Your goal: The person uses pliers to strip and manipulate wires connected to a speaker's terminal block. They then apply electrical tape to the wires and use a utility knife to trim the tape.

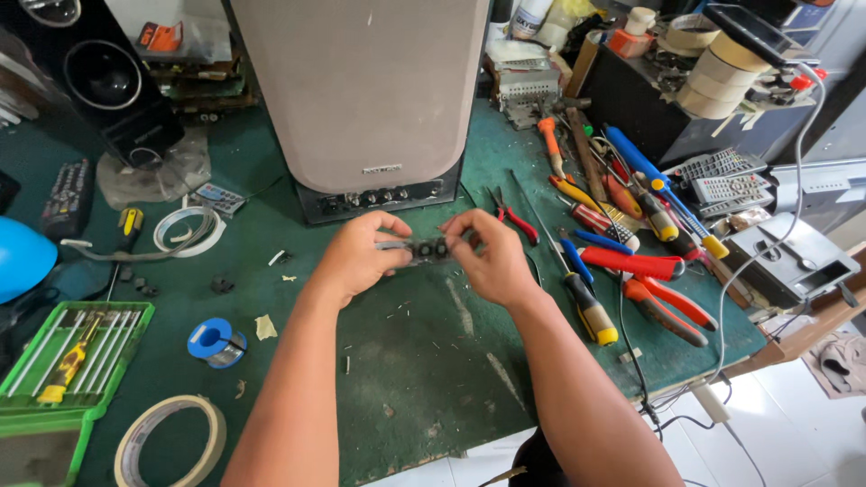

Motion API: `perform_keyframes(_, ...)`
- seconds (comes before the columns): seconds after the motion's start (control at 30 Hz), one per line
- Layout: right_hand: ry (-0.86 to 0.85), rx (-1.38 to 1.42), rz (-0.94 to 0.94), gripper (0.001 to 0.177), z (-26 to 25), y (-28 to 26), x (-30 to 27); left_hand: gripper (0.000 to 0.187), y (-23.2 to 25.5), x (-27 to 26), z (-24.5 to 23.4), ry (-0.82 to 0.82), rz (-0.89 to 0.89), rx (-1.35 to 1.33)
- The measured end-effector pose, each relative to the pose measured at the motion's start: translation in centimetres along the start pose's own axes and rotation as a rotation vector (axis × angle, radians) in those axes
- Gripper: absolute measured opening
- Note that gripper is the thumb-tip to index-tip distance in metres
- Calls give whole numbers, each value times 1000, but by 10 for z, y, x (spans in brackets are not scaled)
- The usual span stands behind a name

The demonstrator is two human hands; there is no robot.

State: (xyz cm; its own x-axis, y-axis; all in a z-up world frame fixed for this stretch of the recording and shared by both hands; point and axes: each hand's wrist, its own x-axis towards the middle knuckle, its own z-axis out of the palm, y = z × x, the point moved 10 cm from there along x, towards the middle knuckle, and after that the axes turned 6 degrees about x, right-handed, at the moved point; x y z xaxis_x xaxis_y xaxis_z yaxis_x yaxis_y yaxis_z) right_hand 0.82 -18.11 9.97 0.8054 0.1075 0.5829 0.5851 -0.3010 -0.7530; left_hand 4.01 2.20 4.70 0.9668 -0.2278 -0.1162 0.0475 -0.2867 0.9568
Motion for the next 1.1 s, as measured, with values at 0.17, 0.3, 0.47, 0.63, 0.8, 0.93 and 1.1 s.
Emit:
perform_keyframes(0.17, 86, 80, 133, 8, -26, 7, -5, 36, 17, -14, -24, 74, 35, -147)
perform_keyframes(0.3, -33, -87, 173, 8, -21, 6, -3, 31, 40, -35, -36, 99, 50, -348)
perform_keyframes(0.47, 84, 364, 587, 35, -12, 27, -15, 27, 43, -28, -30, 66, 161, -331)
perform_keyframes(0.63, 72, 773, 650, 32, 12, 30, -19, 29, 43, -19, -7, -8, 343, -84)
perform_keyframes(0.8, 196, 793, 598, 19, -8, 64, -12, 83, 27, -14, -30, 100, 238, -168)
perform_keyframes(0.93, 206, 775, 600, 19, -9, 70, -11, 56, 19, -6, -46, 134, 238, -265)
perform_keyframes(1.1, 205, 720, 572, 21, -12, 71, -10, 49, 26, -15, -53, 126, 241, -308)
